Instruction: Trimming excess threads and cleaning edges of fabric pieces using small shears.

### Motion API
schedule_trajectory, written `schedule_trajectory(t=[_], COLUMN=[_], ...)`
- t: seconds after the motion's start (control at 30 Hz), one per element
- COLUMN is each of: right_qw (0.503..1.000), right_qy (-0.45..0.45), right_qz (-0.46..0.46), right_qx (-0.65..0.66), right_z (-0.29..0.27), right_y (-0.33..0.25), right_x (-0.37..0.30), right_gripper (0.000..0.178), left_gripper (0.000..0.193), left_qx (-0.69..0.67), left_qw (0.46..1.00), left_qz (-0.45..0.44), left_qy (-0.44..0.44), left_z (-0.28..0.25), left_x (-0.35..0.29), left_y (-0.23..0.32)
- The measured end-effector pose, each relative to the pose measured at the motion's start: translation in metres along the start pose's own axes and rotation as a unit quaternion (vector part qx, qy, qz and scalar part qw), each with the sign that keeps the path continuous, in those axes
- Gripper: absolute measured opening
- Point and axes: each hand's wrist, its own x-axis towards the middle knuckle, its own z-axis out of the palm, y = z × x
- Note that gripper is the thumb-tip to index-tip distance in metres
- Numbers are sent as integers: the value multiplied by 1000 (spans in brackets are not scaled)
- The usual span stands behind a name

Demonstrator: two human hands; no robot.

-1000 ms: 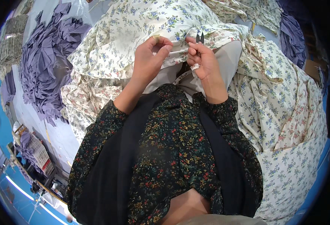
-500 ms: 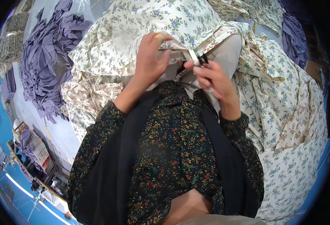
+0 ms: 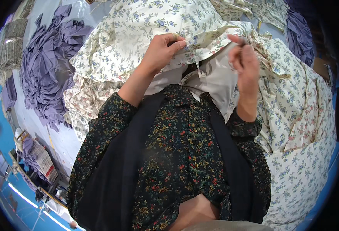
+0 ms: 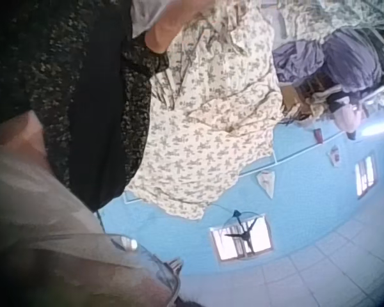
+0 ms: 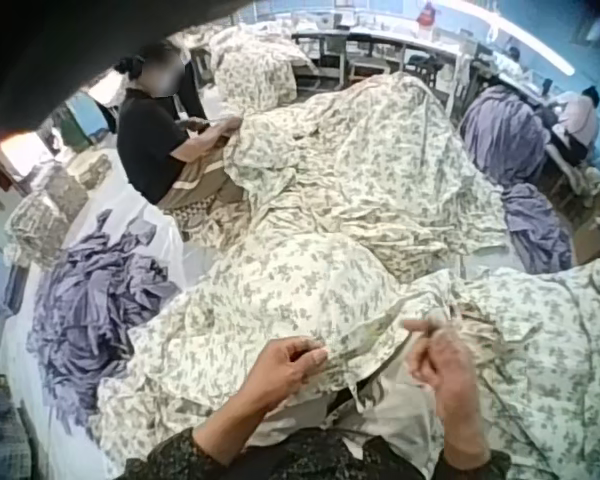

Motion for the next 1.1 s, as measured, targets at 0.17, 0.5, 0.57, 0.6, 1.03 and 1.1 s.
schedule_trajectory(t=[0.17, 0.5, 0.57, 0.6, 1.03, 1.1], right_qw=[918, 815, 813, 811, 818, 810], right_qy=[17, 32, 30, 29, 41, 48], right_qz=[-137, -287, -289, -292, -306, -313], right_qx=[-372, -503, -505, -507, -485, -493], right_z=[48, 64, 62, 61, 57, 55], right_y=[50, 71, 74, 75, 79, 77], right_x=[-2, 7, 6, 6, 9, 9], right_gripper=[26, 17, 17, 17, 15, 15], left_gripper=[21, 18, 17, 17, 19, 18], left_qx=[-95, -220, -225, -230, -215, -212], left_qw=[994, 971, 969, 968, 972, 972], left_qz=[-59, -92, -95, -99, -91, -98], left_qy=[12, -11, -16, -22, -16, -12], left_z=[-4, -5, -5, -5, -5, -3], left_x=[-7, -5, -5, -5, -2, -3], left_y=[5, 0, 2, 2, -1, 1])
